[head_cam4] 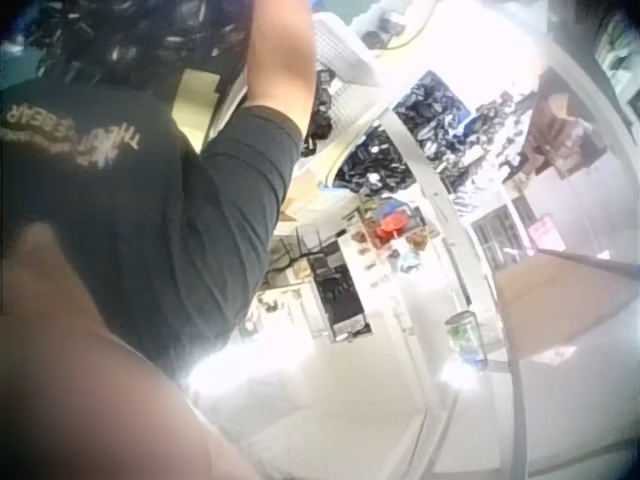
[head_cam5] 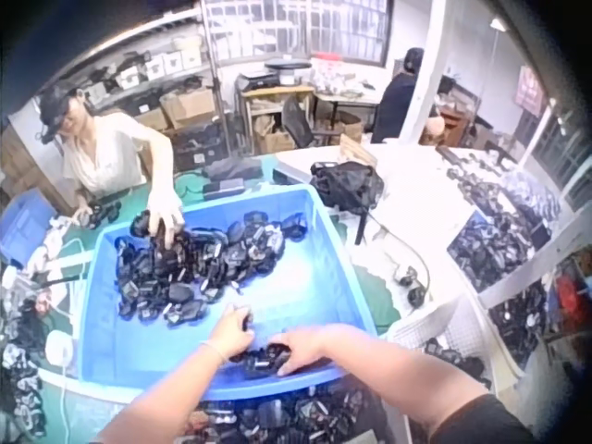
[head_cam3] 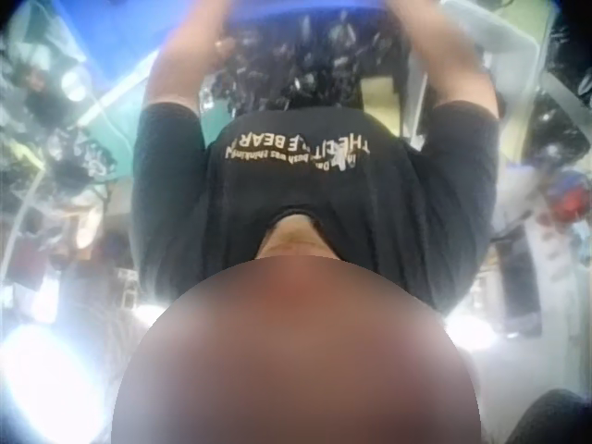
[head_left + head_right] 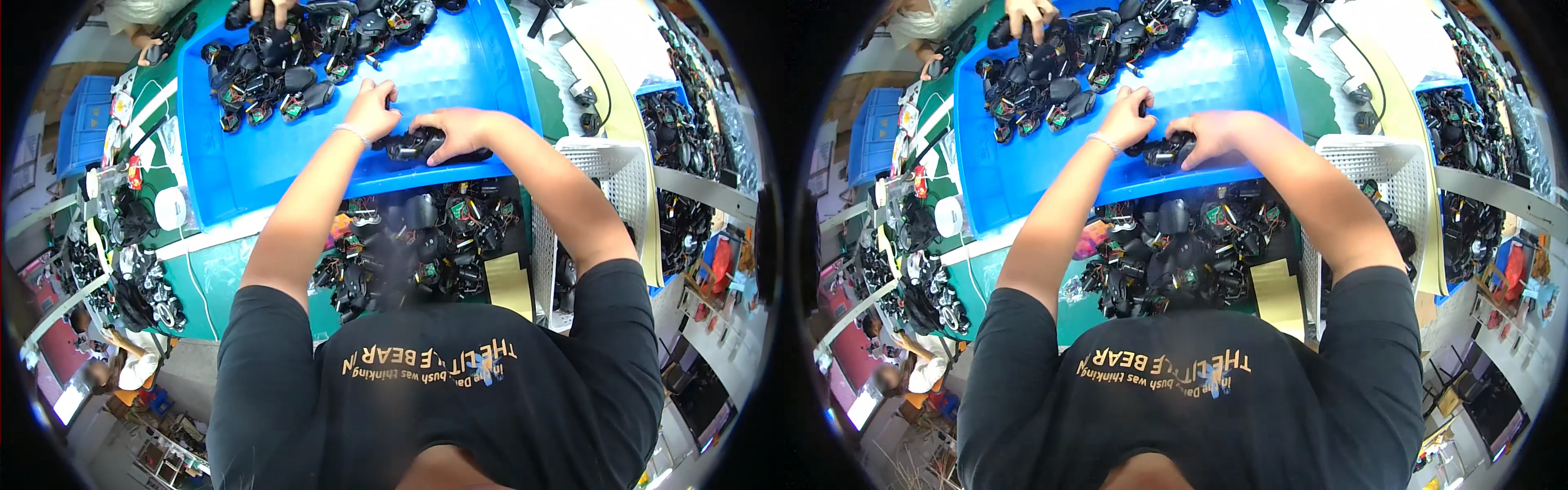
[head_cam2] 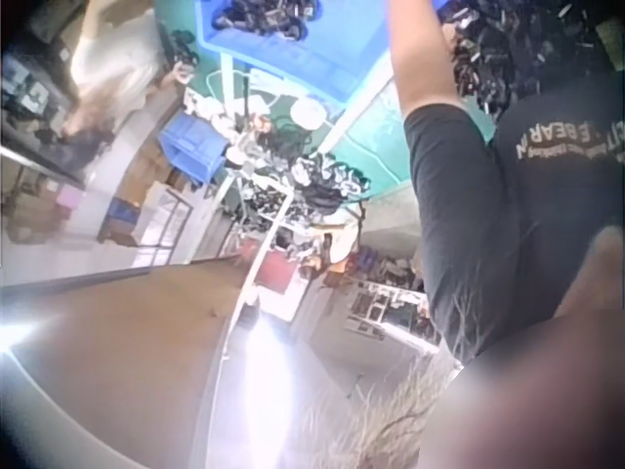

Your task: The person assembles small electronic devices by inserting batteries and connecting internal wires. They handle the devices one at a time, placing them into a blue bin and later sorting them into a white basket.

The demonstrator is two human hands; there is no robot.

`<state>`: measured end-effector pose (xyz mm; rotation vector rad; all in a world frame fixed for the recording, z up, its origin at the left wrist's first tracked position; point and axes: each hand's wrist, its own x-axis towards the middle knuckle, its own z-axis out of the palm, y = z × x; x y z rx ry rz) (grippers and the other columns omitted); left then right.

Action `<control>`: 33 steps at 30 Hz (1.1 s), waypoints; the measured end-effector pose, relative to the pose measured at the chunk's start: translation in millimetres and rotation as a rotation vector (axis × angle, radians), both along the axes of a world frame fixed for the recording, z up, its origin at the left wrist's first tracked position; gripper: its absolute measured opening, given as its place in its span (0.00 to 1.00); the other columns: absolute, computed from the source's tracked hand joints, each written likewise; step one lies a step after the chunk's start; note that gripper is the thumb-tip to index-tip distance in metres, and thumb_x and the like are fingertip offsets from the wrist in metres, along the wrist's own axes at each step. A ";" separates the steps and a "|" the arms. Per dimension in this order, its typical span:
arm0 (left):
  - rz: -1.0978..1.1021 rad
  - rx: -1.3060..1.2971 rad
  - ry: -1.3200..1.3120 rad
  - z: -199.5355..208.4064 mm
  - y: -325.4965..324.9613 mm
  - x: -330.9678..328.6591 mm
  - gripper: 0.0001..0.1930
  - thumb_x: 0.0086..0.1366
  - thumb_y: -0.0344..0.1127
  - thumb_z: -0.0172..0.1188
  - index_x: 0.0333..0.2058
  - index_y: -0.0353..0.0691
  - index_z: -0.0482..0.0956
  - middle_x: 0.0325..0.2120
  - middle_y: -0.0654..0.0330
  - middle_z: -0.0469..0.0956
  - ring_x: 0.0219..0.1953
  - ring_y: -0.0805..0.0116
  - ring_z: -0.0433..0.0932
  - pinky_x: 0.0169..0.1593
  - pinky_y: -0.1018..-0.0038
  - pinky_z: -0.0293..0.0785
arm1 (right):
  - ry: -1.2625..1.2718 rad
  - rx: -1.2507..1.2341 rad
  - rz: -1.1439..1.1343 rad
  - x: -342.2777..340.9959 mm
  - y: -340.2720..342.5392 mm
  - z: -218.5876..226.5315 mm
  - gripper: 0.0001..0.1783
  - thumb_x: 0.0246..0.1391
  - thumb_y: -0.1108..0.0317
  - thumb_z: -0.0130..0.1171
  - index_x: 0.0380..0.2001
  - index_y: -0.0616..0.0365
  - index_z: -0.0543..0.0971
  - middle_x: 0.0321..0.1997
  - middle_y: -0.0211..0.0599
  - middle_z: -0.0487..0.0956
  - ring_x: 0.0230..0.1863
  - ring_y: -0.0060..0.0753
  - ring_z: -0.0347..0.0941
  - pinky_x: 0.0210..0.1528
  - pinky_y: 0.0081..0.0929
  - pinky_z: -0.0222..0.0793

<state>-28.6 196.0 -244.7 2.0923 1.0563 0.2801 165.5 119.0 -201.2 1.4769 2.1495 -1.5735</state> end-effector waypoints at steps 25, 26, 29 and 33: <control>-0.214 -1.203 -0.224 75.6 -19.9 -41.8 0.28 0.53 0.33 0.55 0.55 0.43 0.65 0.43 0.62 0.74 0.40 0.76 0.73 0.34 0.77 0.73 | 0.556 -0.524 -0.062 29.6 13.4 54.8 0.35 0.40 0.73 0.62 0.56 0.47 0.65 0.44 0.37 0.74 0.41 0.27 0.70 0.32 0.24 0.71; -0.255 -1.170 -0.262 87.0 -22.8 -40.9 0.28 0.52 0.32 0.54 0.55 0.38 0.65 0.43 0.59 0.74 0.37 0.76 0.74 0.31 0.80 0.72 | 0.699 -0.376 -0.002 24.8 7.2 63.6 0.34 0.40 0.76 0.60 0.55 0.49 0.66 0.45 0.36 0.73 0.42 0.26 0.70 0.37 0.25 0.71; -0.395 -0.971 -0.170 126.8 -35.9 -35.1 0.26 0.51 0.28 0.53 0.52 0.40 0.67 0.39 0.64 0.72 0.34 0.78 0.71 0.32 0.82 0.68 | 0.580 -0.290 0.039 10.5 -16.8 98.4 0.28 0.37 0.82 0.60 0.47 0.59 0.71 0.47 0.32 0.73 0.54 0.25 0.65 0.58 0.24 0.57; -0.431 -0.828 -0.206 155.8 -76.5 -40.4 0.24 0.50 0.20 0.50 0.48 0.40 0.69 0.39 0.65 0.70 0.41 0.77 0.68 0.43 0.80 0.67 | 0.388 -0.043 -0.038 -5.2 -68.7 129.9 0.20 0.39 0.84 0.55 0.39 0.55 0.75 0.35 0.29 0.69 0.36 0.25 0.66 0.38 0.23 0.64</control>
